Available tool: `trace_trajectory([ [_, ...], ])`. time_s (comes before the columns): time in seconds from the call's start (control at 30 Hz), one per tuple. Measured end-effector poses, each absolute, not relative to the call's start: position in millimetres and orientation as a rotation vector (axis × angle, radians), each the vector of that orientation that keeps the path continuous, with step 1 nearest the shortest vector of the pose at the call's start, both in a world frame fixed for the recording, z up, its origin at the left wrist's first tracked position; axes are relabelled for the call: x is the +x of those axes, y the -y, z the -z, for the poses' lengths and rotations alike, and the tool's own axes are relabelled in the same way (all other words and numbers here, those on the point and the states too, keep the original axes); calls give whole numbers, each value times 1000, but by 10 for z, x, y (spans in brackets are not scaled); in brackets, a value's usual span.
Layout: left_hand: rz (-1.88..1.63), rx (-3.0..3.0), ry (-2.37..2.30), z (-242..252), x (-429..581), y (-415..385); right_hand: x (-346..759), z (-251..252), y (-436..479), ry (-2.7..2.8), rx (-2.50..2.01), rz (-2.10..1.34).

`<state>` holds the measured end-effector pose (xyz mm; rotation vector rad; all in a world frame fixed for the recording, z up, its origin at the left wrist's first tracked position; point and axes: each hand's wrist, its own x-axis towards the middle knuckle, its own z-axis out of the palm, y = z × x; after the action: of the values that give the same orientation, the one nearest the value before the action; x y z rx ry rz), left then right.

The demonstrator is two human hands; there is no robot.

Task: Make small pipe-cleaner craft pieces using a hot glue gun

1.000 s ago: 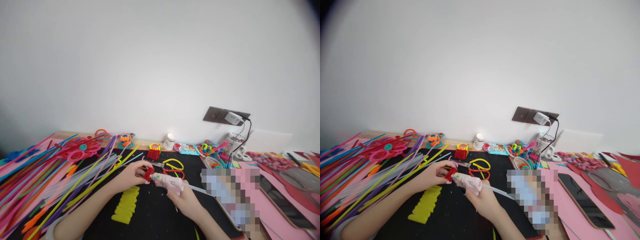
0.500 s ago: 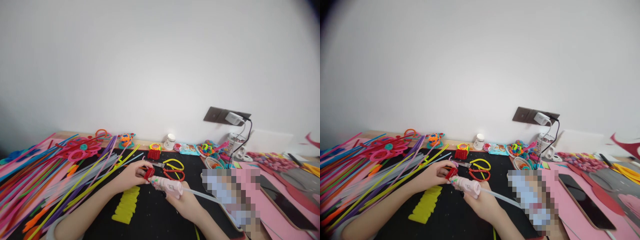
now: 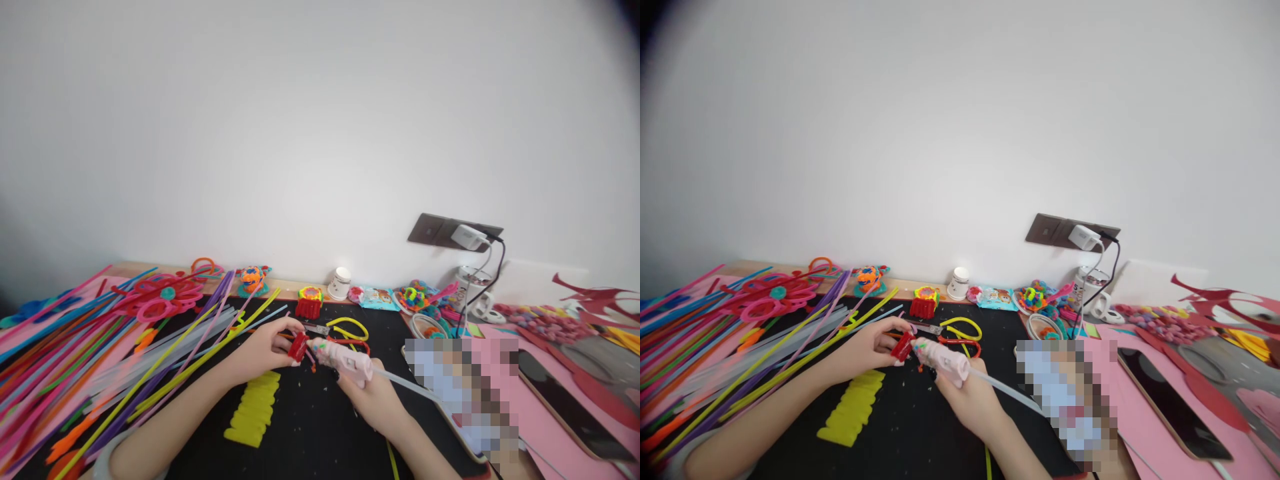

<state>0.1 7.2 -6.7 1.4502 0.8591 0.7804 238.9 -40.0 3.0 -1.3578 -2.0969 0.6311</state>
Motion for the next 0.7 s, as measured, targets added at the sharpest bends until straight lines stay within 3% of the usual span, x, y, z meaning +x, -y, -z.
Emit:
trace_trajectory([
  [0.7,-777,1512,-862,145,-2,-92,2396,31,418,2203,-1308,-601],
])
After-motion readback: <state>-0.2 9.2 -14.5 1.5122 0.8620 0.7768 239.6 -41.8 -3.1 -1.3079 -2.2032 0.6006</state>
